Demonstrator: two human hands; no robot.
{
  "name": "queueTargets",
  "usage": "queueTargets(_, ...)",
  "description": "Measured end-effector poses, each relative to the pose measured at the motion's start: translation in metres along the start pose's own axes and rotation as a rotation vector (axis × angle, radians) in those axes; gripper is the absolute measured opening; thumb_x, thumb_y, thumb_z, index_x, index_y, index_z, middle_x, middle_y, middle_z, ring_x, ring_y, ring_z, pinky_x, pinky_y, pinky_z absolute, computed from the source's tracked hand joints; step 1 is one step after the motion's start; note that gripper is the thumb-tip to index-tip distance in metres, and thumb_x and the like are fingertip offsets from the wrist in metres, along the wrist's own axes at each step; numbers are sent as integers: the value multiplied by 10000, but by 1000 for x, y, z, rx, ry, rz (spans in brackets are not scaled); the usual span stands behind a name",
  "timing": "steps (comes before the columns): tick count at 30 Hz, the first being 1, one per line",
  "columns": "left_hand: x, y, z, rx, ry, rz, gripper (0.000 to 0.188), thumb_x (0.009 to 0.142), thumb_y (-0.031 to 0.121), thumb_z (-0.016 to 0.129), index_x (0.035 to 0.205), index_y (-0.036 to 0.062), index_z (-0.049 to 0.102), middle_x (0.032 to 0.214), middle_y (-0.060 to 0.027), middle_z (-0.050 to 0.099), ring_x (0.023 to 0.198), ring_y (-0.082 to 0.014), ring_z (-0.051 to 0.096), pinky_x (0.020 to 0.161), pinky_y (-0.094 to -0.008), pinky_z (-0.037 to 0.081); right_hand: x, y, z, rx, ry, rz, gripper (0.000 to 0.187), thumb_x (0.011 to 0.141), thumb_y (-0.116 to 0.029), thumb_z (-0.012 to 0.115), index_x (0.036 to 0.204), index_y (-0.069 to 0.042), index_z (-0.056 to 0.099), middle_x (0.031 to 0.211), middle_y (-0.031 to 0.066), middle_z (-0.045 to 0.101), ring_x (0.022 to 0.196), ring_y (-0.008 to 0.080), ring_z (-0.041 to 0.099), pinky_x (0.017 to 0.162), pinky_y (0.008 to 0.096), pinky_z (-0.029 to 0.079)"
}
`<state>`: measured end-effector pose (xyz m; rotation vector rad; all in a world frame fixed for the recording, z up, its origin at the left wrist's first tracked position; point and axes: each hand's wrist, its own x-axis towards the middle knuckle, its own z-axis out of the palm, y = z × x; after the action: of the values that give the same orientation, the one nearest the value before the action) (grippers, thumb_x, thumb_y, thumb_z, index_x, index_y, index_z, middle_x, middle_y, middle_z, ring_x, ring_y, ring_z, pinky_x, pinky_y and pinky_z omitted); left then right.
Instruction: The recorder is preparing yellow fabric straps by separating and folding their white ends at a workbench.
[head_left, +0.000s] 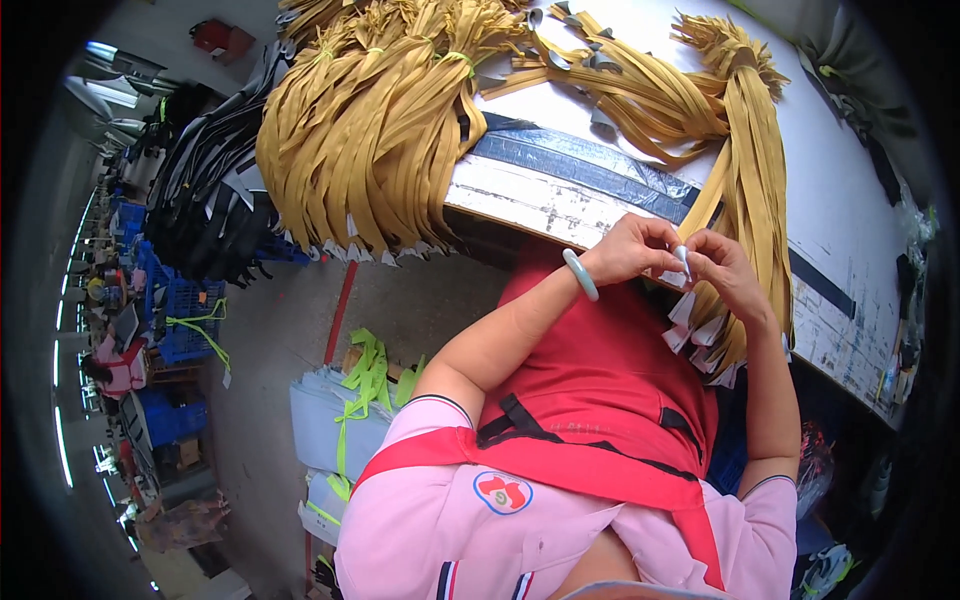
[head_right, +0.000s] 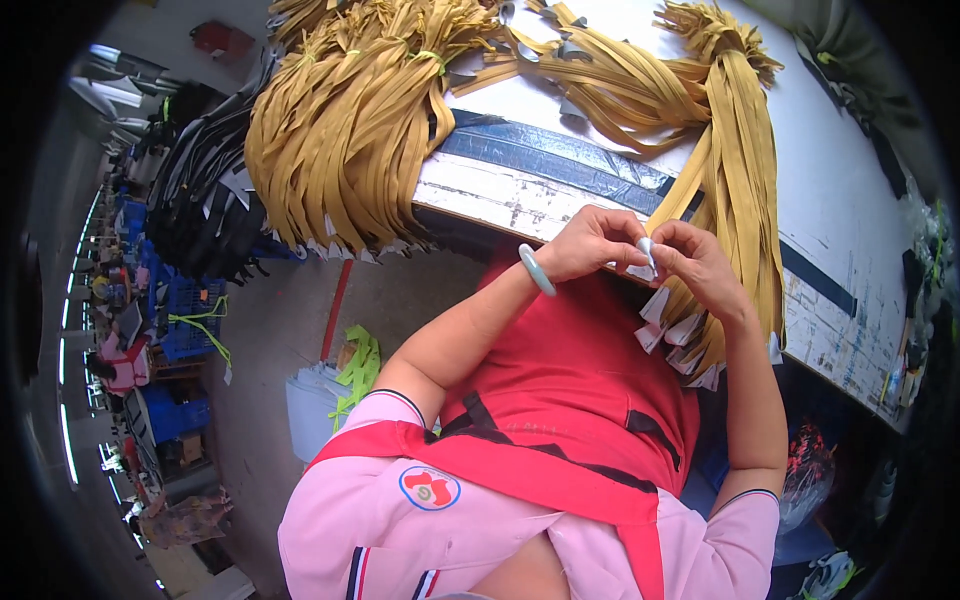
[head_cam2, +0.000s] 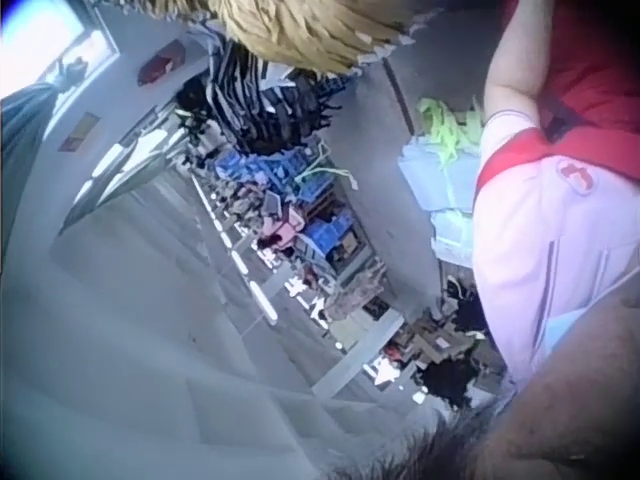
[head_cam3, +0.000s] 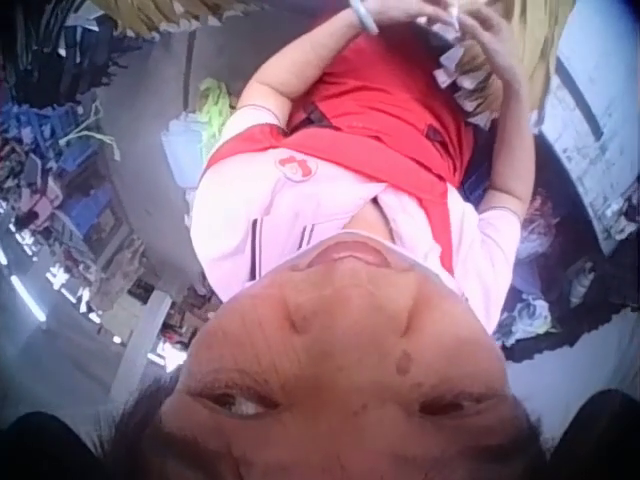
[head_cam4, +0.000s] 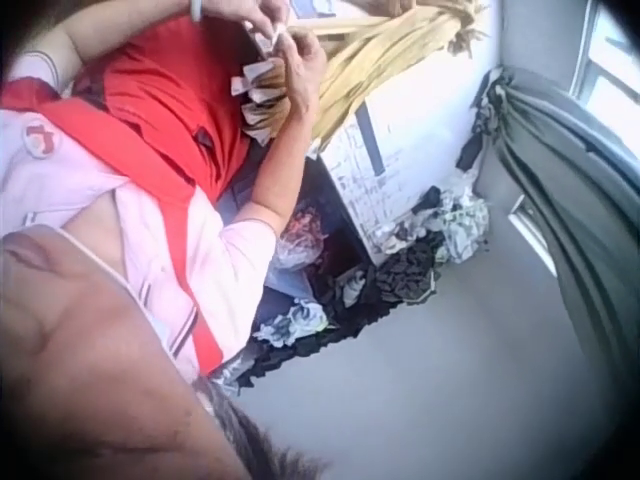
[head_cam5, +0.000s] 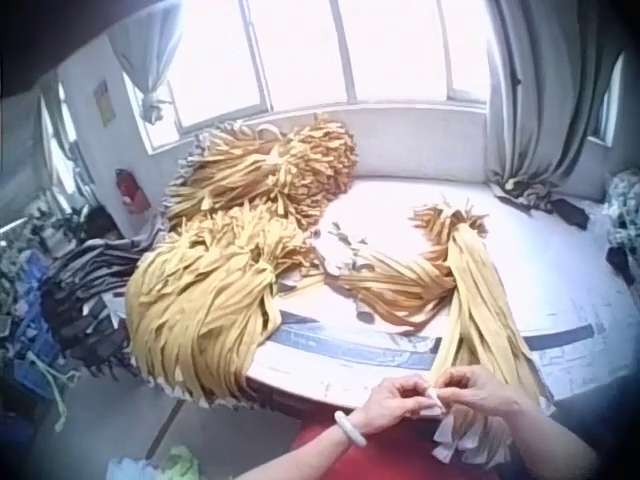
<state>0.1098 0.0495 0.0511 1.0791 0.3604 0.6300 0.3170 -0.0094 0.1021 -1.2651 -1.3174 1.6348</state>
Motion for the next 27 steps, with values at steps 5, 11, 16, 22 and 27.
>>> queueTargets(5, -4, 1, 0, -36, -2, -51, 110, 819, -8, 714, 922, -30, 680, 862, -55, 684, 747, -109, 640, 722, -240, 532, 2, -18, -6, -13, -152, 105, 180, 872, -142, 732, 924, -28, 603, 831, 14, 625, 702, 88, 621, 627, 231, 539)
queueTargets(11, 0, 11, 8, -83, 43, 82, 51, 899, 8, 645, 893, 1, 595, 817, -63, 645, 681, -113, 635, 615, -240, 529, 4, -26, 5, -54, 60, -83, 163, 855, -88, 735, 852, -39, 580, 799, 9, 621, 677, 80, 622, 599, 211, 536)
queueTargets(16, -1, -1, 26, 599, 588, 385, 50, 912, 12, 622, 899, 10, 573, 726, 0, 602, 558, -28, 523, 477, -194, 406, 19, -18, 36, -707, 447, -417, 132, 828, -16, 666, 858, -17, 537, 728, 86, 518, 612, 186, 586, 550, 326, 469)
queueTargets(22, -21, 0, 50, 178, 391, 108, 94, 930, 57, 642, 1018, 32, 618, 713, 1, 606, 550, -39, 538, 463, -184, 417, 28, 10, 33, -534, 675, -465, 109, 884, -57, 654, 853, -31, 552, 753, 62, 561, 614, 150, 554, 554, 308, 461)
queueTargets(27, -10, 33, 20, 424, 394, 396, 175, 894, -16, 647, 1065, 14, 627, 930, -37, 629, 687, -77, 606, 594, -209, 505, 12, 2, 35, -241, 424, -492, 59, 924, -64, 650, 917, -25, 606, 828, 8, 615, 696, 63, 563, 595, 247, 476)
